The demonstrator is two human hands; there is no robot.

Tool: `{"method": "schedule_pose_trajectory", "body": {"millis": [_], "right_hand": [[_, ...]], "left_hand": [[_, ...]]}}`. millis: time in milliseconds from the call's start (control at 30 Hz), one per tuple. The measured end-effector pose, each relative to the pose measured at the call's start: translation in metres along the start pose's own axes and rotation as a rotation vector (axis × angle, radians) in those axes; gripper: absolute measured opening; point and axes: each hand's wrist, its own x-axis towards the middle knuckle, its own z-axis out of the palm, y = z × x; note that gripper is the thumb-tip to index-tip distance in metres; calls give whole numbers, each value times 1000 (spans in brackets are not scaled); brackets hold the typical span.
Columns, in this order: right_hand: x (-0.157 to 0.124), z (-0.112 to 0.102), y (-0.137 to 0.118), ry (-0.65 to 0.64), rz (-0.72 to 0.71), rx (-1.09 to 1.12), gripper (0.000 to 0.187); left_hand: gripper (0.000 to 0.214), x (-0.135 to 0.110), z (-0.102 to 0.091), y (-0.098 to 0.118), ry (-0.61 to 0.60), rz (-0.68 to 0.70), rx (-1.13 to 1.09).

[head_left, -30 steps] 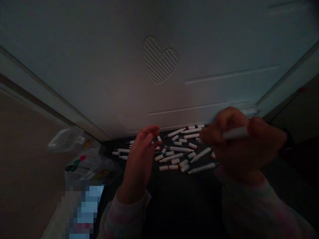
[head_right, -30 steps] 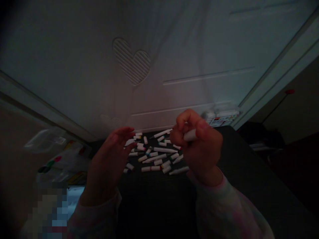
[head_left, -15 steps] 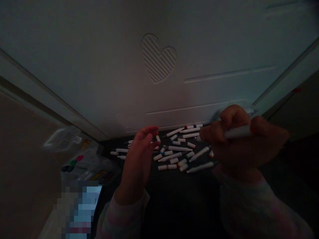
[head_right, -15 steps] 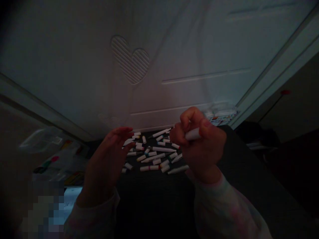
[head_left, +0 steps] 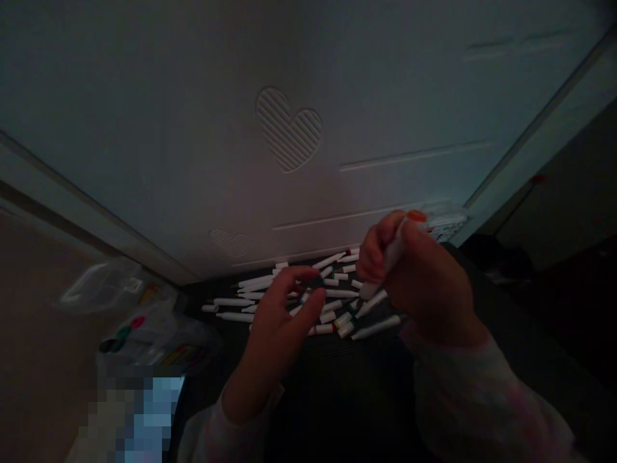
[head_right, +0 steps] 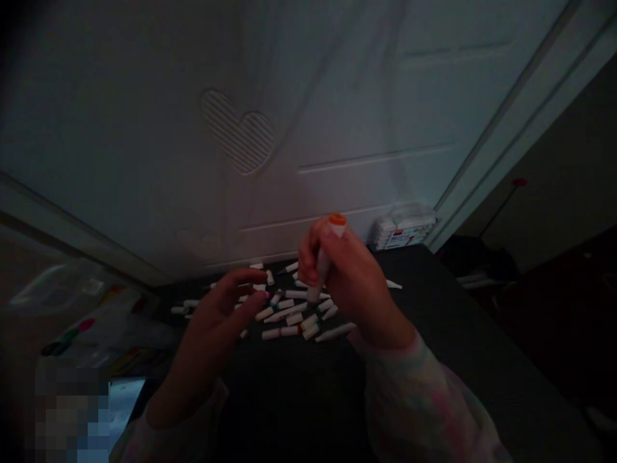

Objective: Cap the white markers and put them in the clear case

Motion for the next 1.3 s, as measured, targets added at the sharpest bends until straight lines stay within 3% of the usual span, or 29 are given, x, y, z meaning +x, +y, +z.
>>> {"method": "schedule_pose_trajectory", "body": {"millis": [167, 333, 467, 533, 667, 733, 833, 967, 1133, 1300], "right_hand": [[-4, -3, 4, 45, -98, -139, 25], [-12, 1, 0, -67, -106, -188, 22], [-15, -1, -8, -88, -61, -323, 27], [-13, -9, -10, -47, -69, -399, 28], [-3, -40, -9, 219, -120, -556, 24], [3, -55, -4, 264, -81, -630, 24], [13, -71, 9, 144, 76, -850, 22], [25, -78, 38, -184, 374, -1224, 21], [30, -81, 74, -201, 494, -1360, 21], [32, -79, 90, -253, 574, -1456, 18]], "left_hand": [[13, 2, 5, 3, -106, 228, 172], [28, 2, 21, 10, -209, 294, 189], [14, 12, 30, 15, -236, 308, 188], [13, 18, 29, 16, -196, 311, 246], [12, 29, 19, 20, -24, 250, 285], [12, 31, 14, 20, 37, 212, 259], [11, 34, 8, 17, 65, 199, 263], [12, 35, 2, 12, 70, 246, 308], [12, 33, -7, 11, 119, 249, 365], [17, 31, -15, 13, 143, 268, 417]]}}
